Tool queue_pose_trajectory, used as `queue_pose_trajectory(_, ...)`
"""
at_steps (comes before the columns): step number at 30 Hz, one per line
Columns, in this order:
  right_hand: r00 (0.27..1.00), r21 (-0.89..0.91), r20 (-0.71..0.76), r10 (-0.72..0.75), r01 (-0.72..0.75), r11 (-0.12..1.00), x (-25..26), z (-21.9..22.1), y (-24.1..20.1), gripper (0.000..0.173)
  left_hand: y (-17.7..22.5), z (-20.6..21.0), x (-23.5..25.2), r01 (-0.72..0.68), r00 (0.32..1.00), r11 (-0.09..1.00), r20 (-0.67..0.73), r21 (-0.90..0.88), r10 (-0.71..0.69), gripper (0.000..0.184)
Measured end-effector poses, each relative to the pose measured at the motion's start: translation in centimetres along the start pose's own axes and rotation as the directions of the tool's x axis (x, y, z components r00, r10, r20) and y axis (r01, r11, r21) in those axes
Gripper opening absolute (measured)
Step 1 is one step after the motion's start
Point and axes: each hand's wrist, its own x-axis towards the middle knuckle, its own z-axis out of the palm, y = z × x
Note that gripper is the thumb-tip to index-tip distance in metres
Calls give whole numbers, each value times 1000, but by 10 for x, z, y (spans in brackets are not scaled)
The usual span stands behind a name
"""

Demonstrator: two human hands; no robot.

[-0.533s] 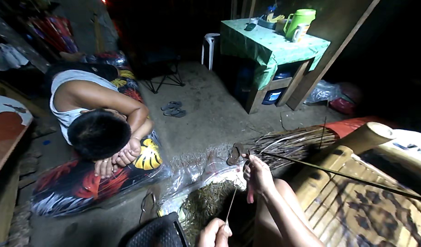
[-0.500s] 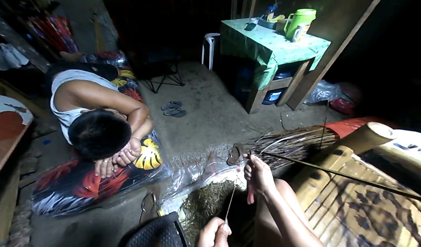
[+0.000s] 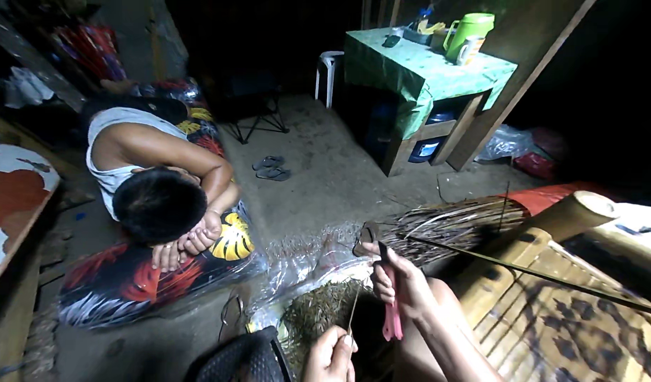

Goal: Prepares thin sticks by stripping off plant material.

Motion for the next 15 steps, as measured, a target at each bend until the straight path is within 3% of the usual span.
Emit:
queue_pose_trajectory(6, 997, 93, -53, 52, -47, 995, 16, -13, -9, 48, -4, 0, -1, 11, 1000, 1000, 25, 14, -11, 21)
queue_pose_trajectory(12, 924, -241, -340, -178, 97, 966, 31, -28, 7, 39, -4, -3, -2, 6, 1000, 1000, 26, 7, -7, 22)
queue_pose_trajectory(15, 953, -212, -290, -86, 23, 977, 19, -25, 14, 40, -4, -5, 0, 27, 1000, 999, -8, -32, -27, 23)
